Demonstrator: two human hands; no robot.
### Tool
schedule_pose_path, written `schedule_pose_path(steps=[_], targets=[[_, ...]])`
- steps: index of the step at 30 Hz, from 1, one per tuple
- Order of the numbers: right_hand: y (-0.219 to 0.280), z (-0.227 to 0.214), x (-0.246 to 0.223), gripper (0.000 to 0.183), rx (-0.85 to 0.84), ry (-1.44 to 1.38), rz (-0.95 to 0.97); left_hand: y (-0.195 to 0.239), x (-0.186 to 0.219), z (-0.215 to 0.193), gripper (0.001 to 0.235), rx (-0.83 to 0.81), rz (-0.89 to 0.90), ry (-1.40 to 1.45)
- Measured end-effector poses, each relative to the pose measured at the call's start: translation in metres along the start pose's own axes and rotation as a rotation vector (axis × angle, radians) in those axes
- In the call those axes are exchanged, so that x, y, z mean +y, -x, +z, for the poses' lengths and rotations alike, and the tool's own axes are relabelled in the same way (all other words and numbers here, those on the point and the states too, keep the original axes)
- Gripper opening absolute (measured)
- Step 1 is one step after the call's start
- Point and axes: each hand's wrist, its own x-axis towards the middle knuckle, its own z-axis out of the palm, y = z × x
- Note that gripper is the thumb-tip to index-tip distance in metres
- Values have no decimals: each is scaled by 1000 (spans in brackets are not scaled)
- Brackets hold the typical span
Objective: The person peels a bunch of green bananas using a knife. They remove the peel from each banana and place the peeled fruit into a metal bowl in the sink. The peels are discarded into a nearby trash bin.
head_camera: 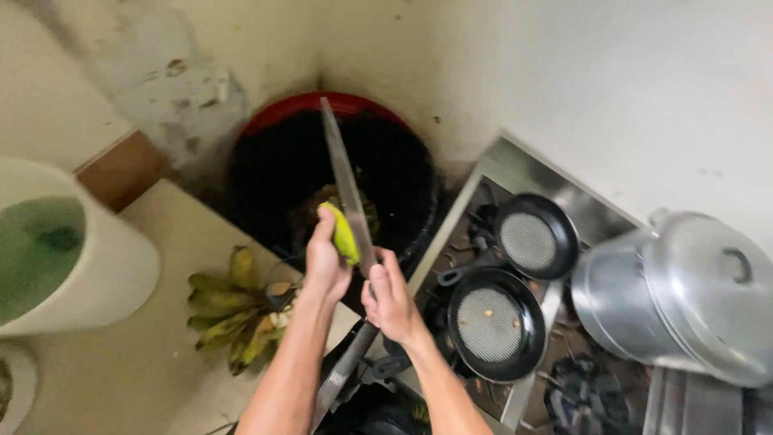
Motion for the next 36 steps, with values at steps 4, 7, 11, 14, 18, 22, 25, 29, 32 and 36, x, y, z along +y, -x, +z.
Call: schedule_pose_path(steps=[4, 7, 11, 14, 18, 22, 25, 29, 32, 36], targets=[[-13, 11, -4, 43, -97, 30, 13, 21, 32, 1, 32, 59, 93, -29], [-21, 18, -6, 43, -122, -12, 14, 19, 42, -9, 40, 29, 115, -194], [-37, 23, -3, 43, -158, -33, 30, -5, 38, -27, 42, 43, 184, -237], [-46, 27, -4, 43, -188, -38, 45, -5, 47, -30, 43, 65, 234, -289], [-57, 29, -5, 42, -206, -40, 47, -1, 56, -27, 45, 62, 284, -434], [-66, 34, -12, 43, -232, -31, 46, -3, 62, -30, 47, 91, 313, -597], [-73, 37, -18, 44, -252, 0, 58, -3, 66, -28, 53, 55, 413, -616], [-84, 39, -19, 45, -279, -5, 68, 6, 77, -22, 54, 18, 472, -677], [-89, 38, -20, 46, -289, -14, 75, 4, 79, -22, 58, -13, 481, -699], [-97, 39, -22, 46, -302, -28, 55, 4, 86, -20, 65, -56, 505, -740]])
